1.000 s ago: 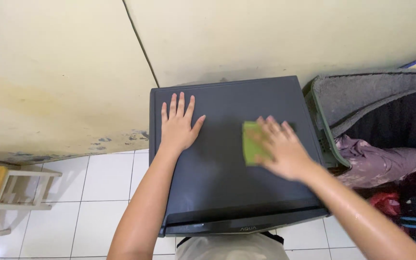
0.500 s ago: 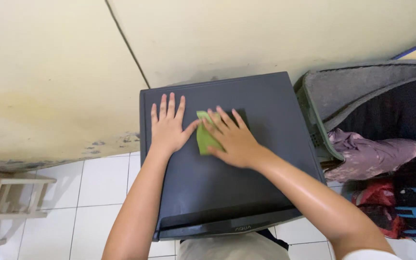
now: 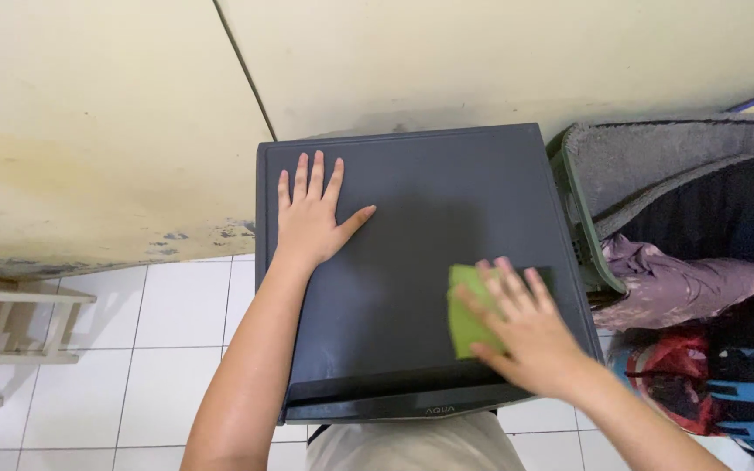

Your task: The person wipes the top surface of a small black refrigerator with a green sponge. They use both hands to scrub the lid in repeated back-and-forth motions across the entire surface.

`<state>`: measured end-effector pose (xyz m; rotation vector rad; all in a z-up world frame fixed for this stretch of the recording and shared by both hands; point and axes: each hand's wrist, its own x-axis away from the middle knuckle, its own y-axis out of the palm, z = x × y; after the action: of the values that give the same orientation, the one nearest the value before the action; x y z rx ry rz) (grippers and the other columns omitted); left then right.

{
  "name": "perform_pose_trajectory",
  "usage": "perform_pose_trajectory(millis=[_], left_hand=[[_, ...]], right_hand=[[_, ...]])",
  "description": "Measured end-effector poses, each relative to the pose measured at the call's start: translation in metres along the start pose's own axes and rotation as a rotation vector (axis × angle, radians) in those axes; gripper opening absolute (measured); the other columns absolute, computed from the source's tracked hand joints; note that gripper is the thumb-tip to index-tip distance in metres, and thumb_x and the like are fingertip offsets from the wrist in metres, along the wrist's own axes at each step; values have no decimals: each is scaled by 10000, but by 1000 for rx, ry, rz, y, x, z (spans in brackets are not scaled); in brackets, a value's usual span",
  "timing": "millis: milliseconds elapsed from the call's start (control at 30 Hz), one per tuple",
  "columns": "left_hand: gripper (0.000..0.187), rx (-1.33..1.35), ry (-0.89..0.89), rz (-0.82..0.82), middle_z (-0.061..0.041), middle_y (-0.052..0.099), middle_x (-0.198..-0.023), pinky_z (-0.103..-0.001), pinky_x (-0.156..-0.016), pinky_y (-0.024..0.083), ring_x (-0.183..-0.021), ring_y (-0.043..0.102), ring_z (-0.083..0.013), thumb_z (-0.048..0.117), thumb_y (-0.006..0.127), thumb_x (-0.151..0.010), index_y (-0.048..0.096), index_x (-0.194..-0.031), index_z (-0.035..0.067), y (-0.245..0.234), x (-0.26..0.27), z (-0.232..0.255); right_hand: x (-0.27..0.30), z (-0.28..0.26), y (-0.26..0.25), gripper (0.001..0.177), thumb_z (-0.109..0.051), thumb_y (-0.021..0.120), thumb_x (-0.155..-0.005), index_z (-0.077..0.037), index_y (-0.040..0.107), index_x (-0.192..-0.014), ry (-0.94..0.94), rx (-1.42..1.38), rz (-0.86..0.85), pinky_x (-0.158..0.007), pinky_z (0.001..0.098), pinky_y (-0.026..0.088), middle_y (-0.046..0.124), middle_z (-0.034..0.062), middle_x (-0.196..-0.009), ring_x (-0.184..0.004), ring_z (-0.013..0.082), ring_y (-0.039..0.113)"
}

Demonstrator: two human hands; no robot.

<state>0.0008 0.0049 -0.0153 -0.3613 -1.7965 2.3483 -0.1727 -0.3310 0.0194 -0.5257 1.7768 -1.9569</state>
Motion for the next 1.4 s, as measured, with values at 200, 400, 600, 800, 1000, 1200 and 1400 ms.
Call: perform_pose_trajectory(millis=[200, 400, 600, 800, 1000, 1200, 1400], left_hand=[[932, 76, -55, -131, -161, 159, -1719, -573, -1248, -71, -1593, 36, -340, 796, 394, -957, 274, -1641, 174, -21, 5, 7], [957, 73, -66, -141, -138, 162, -1723, -566, -1249, -74, -1596, 30, -321, 835, 360, -934, 261, -1645, 202, -22, 2, 9], [941, 80, -81, -117, -136, 179, -1720, -562, -1244, -76, -1595, 43, -318, 824, 382, -940, 293, -1636, 197, -20, 4, 6], [938, 76, -84, -134, -135, 162, -1724, -571, -1242, -79, -1596, 28, -316, 825, 375, -937, 281, -1639, 210, -18, 2, 8], [821, 91, -75, -109, -122, 164, -1724, -563, -1248, -60, -1596, 32, -301, 745, 325, -1009, 279, -1641, 222, -13, 2, 7], [810, 109, -77, -92, -131, 198, -1715, -556, -1251, -51, -1594, 60, -303, 733, 353, -1014, 316, -1628, 206, -17, 4, 7], [812, 110, -72, -77, -139, 193, -1716, -577, -1248, -50, -1594, 60, -313, 735, 350, -1013, 326, -1624, 201, -11, 2, 5]], right_hand=[[-91, 25, 8, 742, -633, 529, -952, -216, 411, -1555, -109, -131, 0, -1178, 643, 210, 220, 191, -1697, -1550, 422, 194], [-113, 108, 17, 754, -721, 274, -1017, -338, 211, -1663, 217, -250, -96, -1223, 631, 63, 146, 129, -1721, -1580, 373, 76], [-11, 56, 19, 754, -559, 409, -976, -296, 222, -1657, 162, -18, -58, -1212, 636, 143, 164, 159, -1726, -1564, 406, 159], [-18, -12, -11, 742, -704, 355, -1013, -336, 249, -1649, -188, -4, 3, -1215, 546, 45, 92, 117, -1735, -1588, 364, 24], [-104, 28, -17, 727, -658, 300, -1027, -256, 259, -1632, -24, -159, -243, -1224, 624, 97, 151, 184, -1707, -1568, 412, 100], [-64, 62, 8, 715, -628, 363, -1020, -336, 212, -1655, 211, -225, -135, -1229, 619, 82, 127, 109, -1728, -1576, 373, 98], [-21, 2, -6, 641, -543, 463, -1004, -258, 382, -1573, 168, -152, -110, -1164, 713, 94, 144, 182, -1720, -1564, 443, 88]])
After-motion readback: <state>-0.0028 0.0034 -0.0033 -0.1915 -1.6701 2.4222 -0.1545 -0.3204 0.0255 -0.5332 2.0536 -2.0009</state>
